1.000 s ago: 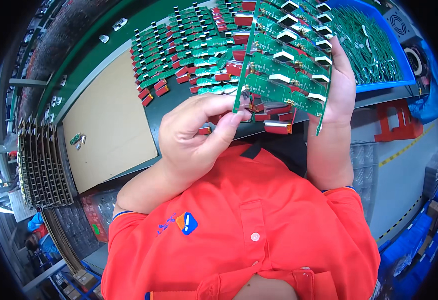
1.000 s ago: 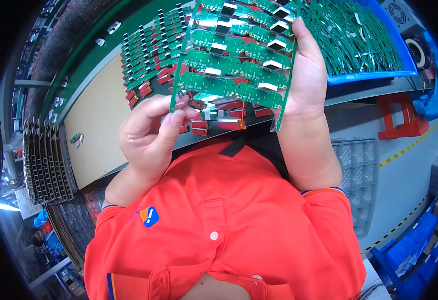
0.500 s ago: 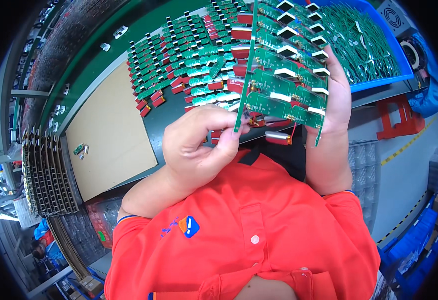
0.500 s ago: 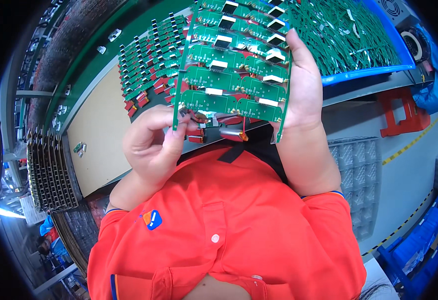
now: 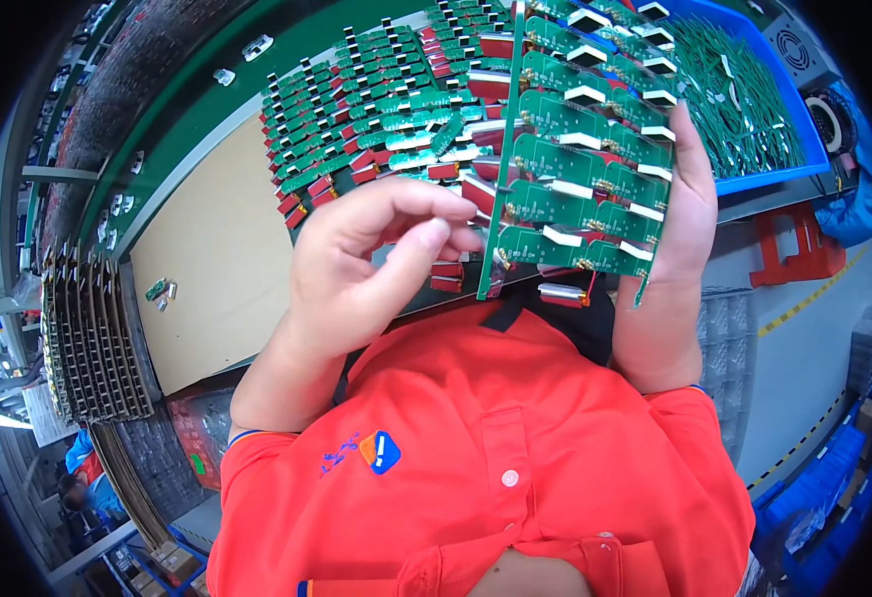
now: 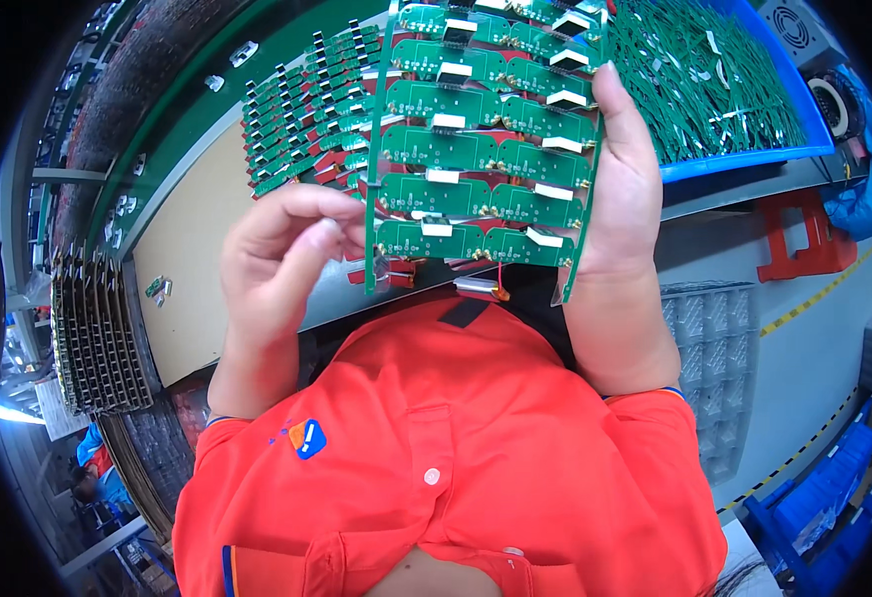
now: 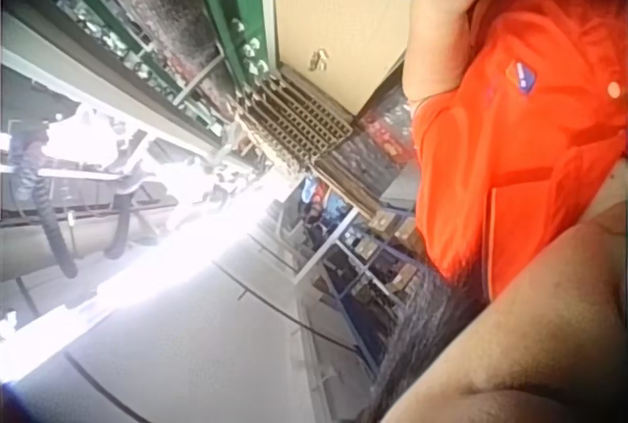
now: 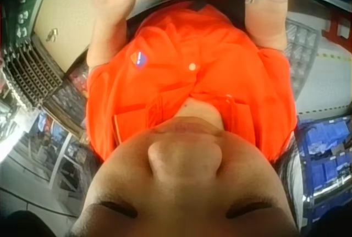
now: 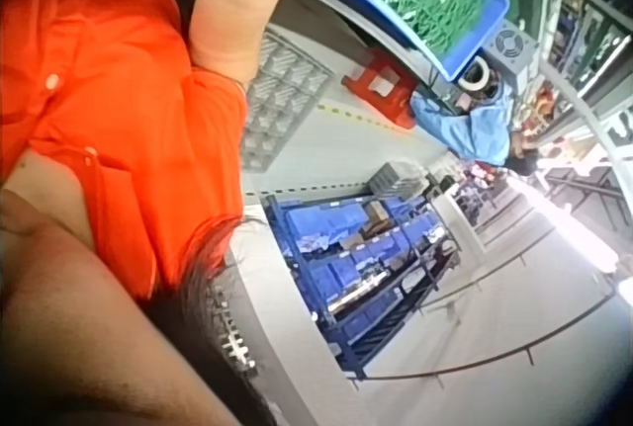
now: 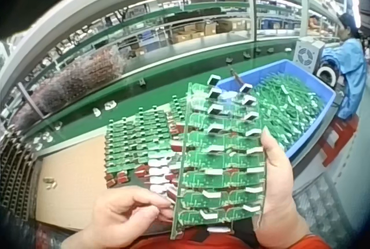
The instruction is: The person breaks and separates circuit boards from panel frames by hand, lays them on the workbench, stacks a cardboard divider onto a pile, and picks up a plastic tray.
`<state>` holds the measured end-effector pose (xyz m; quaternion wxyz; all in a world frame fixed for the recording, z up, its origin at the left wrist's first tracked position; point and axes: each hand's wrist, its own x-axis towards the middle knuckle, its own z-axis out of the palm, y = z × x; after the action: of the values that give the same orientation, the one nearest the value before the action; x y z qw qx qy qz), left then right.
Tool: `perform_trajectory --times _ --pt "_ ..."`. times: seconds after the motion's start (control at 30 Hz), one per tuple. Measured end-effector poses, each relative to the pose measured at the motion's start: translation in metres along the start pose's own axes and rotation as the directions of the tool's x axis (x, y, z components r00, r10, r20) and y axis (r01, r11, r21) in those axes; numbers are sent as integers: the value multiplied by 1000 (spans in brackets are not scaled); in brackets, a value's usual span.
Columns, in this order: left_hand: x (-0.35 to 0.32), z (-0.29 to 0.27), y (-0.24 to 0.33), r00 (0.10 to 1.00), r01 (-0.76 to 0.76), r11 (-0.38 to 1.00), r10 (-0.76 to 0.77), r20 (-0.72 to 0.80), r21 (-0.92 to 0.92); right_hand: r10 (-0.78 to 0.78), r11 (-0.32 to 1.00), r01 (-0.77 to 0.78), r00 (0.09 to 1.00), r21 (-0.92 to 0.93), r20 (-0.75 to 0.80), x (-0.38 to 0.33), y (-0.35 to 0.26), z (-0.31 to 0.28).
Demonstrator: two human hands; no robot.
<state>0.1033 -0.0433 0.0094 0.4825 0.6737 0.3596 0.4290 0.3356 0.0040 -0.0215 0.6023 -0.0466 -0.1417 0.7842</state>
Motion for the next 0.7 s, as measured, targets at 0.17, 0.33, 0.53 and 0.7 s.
perform_trajectory --times 0.17,0.33,0.53,0.7 --pt "7 2 7 990 125 971 -134 -31 -202 -41 996 42 999 -79 19 -4 7 7" --pt "11 6 1 982 172 979 -178 -55 -107 -52 990 49 999 -129 -17 -3 10 7" --pt "19 11 1 963 262 954 -269 -32 -146 -50 996 48 999 -72 -20 -2 4 3" --pt "37 17 5 944 329 928 -316 98 -176 -70 997 70 998 -39 -1 -6 -14 -5"
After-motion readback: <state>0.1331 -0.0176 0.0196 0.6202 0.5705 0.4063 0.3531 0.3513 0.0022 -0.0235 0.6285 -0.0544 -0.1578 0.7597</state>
